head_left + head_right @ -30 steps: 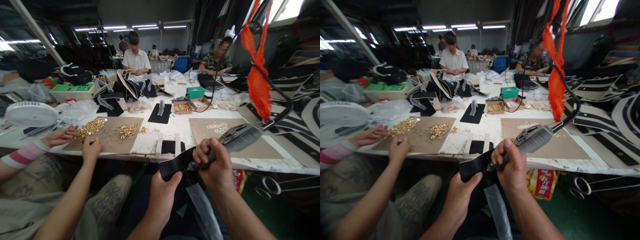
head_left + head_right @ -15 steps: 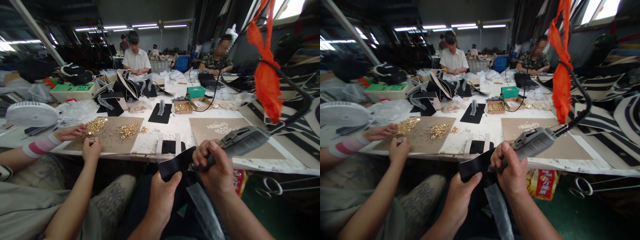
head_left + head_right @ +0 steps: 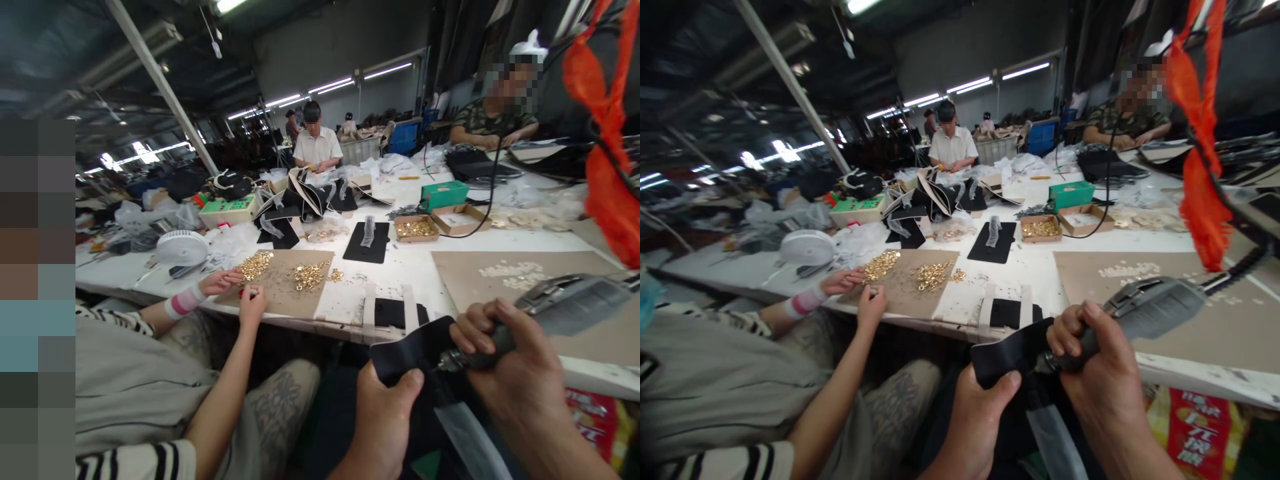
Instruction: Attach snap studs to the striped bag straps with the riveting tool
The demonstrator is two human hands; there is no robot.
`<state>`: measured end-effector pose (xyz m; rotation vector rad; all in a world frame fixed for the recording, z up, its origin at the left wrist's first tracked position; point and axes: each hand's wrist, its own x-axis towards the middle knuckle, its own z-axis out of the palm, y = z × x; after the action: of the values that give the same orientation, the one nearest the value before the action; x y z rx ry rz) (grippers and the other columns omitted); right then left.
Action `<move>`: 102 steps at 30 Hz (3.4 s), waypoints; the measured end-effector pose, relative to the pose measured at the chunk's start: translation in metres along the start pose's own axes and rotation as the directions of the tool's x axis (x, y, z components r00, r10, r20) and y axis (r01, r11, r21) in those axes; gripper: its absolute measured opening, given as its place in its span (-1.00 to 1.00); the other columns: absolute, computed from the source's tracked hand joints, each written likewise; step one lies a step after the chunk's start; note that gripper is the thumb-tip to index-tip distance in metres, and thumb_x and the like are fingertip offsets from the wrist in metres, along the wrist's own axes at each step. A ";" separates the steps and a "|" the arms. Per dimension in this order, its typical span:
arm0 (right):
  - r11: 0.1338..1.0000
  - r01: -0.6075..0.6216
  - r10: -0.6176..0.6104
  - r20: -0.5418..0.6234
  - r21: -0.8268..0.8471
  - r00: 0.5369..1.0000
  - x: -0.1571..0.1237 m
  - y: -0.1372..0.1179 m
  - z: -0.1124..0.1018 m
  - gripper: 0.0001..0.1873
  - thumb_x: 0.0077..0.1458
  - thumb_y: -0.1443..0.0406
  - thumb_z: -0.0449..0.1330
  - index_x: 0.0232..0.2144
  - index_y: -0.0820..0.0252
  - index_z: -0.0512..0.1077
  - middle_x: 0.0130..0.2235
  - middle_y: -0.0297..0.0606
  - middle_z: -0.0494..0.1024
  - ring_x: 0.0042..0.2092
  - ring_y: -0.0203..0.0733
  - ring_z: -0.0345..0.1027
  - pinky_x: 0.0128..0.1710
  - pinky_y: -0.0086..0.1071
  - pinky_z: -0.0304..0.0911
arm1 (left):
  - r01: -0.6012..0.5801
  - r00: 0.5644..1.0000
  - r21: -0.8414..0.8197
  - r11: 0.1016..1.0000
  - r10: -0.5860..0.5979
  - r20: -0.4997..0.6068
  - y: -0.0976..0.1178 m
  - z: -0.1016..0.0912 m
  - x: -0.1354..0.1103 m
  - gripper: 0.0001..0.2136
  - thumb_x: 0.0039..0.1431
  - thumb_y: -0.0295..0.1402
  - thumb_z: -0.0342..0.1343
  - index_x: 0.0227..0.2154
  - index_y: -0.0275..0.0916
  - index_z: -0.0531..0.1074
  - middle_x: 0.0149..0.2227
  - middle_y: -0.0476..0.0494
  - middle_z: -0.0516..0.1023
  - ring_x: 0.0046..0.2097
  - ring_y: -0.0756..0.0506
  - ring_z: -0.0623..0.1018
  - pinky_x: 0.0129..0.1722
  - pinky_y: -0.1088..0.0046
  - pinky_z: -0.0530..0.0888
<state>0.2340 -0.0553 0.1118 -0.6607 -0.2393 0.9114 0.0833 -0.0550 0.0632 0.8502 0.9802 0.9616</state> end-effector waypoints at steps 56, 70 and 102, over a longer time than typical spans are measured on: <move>-0.359 0.735 0.267 0.691 -0.576 0.672 -0.019 -0.013 -0.029 -0.80 0.25 0.39 0.19 -0.42 0.11 0.52 -0.41 -0.37 0.56 -0.39 -0.22 0.39 -0.30 -0.30 0.04 | -0.211 0.975 0.329 0.920 0.221 0.008 0.008 0.002 0.008 -0.67 0.07 -0.18 0.35 -0.16 -0.29 0.66 -0.18 -0.23 0.72 -0.11 -0.27 0.68 -0.07 0.33 0.60; -0.426 0.706 0.136 0.731 -0.566 0.669 -0.013 0.003 -0.033 -0.84 0.05 0.43 0.18 -0.53 0.14 0.38 -0.51 -0.37 0.46 -0.46 -0.26 0.28 -0.35 -0.28 -0.05 | -0.230 0.970 0.384 0.894 0.240 0.022 0.004 0.000 0.011 -0.72 0.11 -0.19 0.31 -0.18 -0.25 0.66 -0.20 -0.18 0.73 -0.14 -0.24 0.69 -0.12 0.37 0.60; 0.231 0.340 -0.054 0.337 -0.911 0.940 -0.004 -0.041 -0.060 -0.65 0.25 0.03 0.23 -0.43 0.16 0.44 -0.46 -0.35 0.47 -0.39 -0.22 0.34 -0.37 -0.36 0.19 | 0.002 1.000 -0.187 0.982 -0.002 0.001 0.010 0.000 0.012 -0.44 -0.01 -0.30 0.47 0.09 -0.28 0.55 -0.03 -0.31 0.69 0.00 -0.35 0.67 0.01 0.16 0.62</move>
<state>0.2856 -0.1022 0.0906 -1.6575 -1.1785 0.4728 0.0839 -0.0406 0.0691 0.6915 0.8744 1.0344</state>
